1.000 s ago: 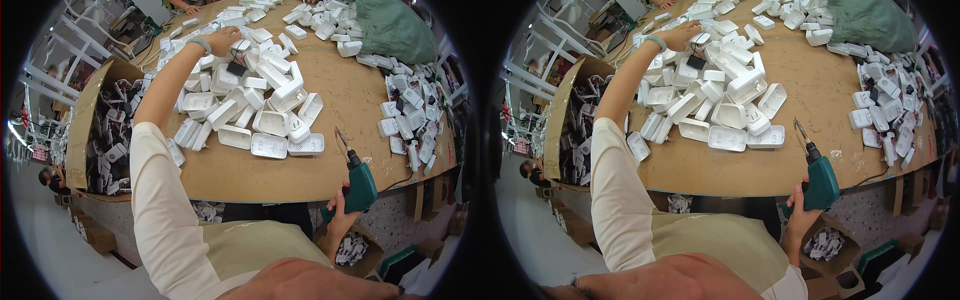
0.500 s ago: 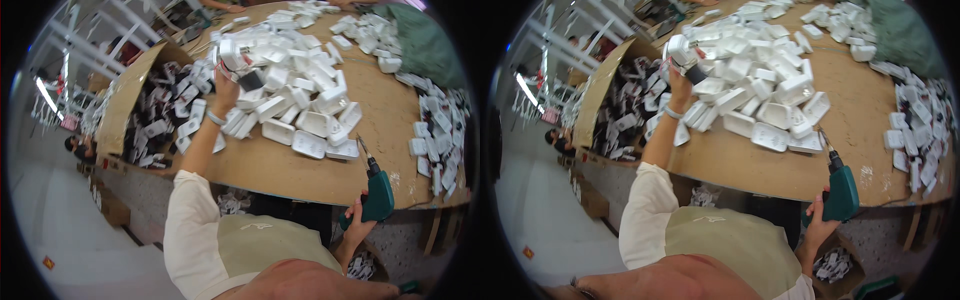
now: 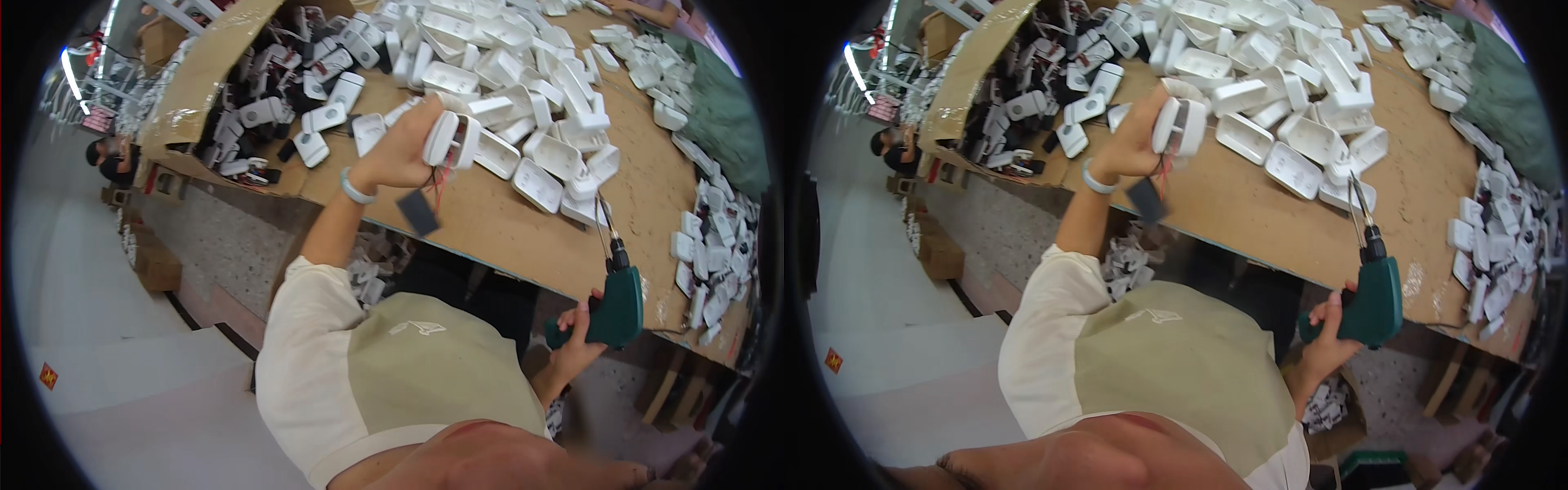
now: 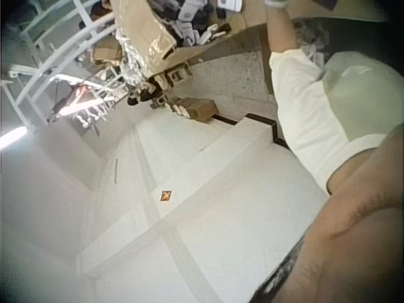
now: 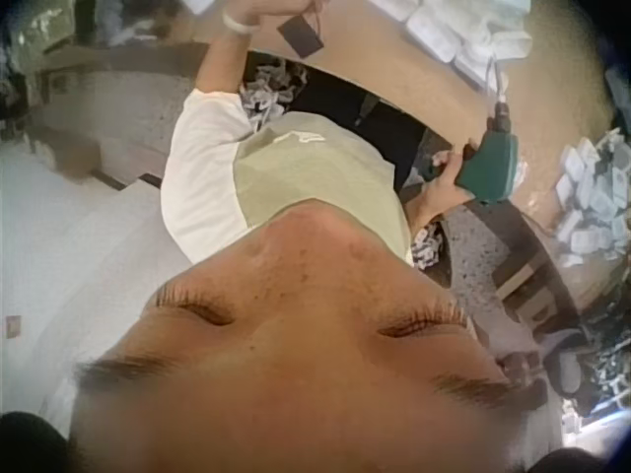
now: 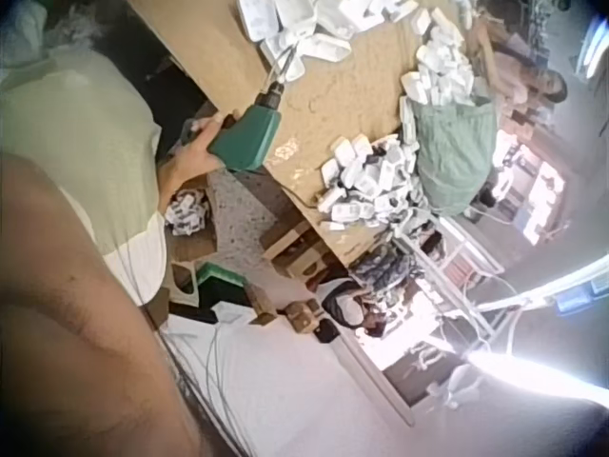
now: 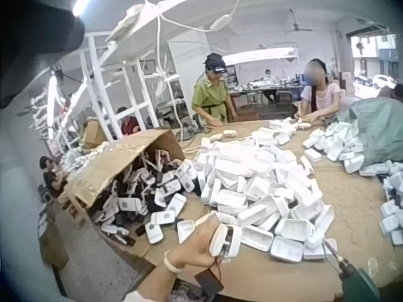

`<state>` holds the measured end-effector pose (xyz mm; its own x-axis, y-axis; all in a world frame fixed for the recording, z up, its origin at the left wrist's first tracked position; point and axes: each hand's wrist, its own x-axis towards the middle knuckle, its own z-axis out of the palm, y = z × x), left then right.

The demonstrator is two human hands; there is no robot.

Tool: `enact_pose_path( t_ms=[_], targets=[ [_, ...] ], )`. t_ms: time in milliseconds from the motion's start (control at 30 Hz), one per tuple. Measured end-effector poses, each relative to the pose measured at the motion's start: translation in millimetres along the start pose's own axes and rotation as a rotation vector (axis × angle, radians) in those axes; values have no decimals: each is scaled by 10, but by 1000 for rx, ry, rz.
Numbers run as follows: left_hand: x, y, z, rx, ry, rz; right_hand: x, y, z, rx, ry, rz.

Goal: Assembling electronic components into white plastic shells using a handheld soldering gun.

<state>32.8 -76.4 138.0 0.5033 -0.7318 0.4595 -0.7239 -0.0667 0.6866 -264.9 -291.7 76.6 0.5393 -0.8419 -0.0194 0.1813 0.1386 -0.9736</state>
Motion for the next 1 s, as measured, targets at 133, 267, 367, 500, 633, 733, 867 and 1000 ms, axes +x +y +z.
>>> enact_pose_path(
  t_ms=[133, 267, 367, 500, 633, 733, 867, 1000],
  targets=[
    [-38, -115, 45, 517, 58, 206, -19, 4, -48, -10, 1, 24],
    [-148, -70, 182, 912, 102, 50, -46, -60, 28, -22, 24, -34],
    [-214, -120, 271, 979, 125, -12, -50, -31, -10, -25, 22, -44],
    [-387, -289, 426, 1072, 402, 168, -40, 25, -85, 2, -25, -21],
    [-644, -429, 509, 1094, 665, 263, -21, 33, -73, -13, -46, -9],
    [-702, -436, 519, 1063, 772, 159, -14, -4, 58, -51, -29, -36],
    [-737, -466, 528, 1173, 694, 164, -22, 18, 78, -51, -62, -41],
    [-719, -487, 508, 1082, 627, 15, -45, 16, 72, -46, -80, -28]
  ],
)
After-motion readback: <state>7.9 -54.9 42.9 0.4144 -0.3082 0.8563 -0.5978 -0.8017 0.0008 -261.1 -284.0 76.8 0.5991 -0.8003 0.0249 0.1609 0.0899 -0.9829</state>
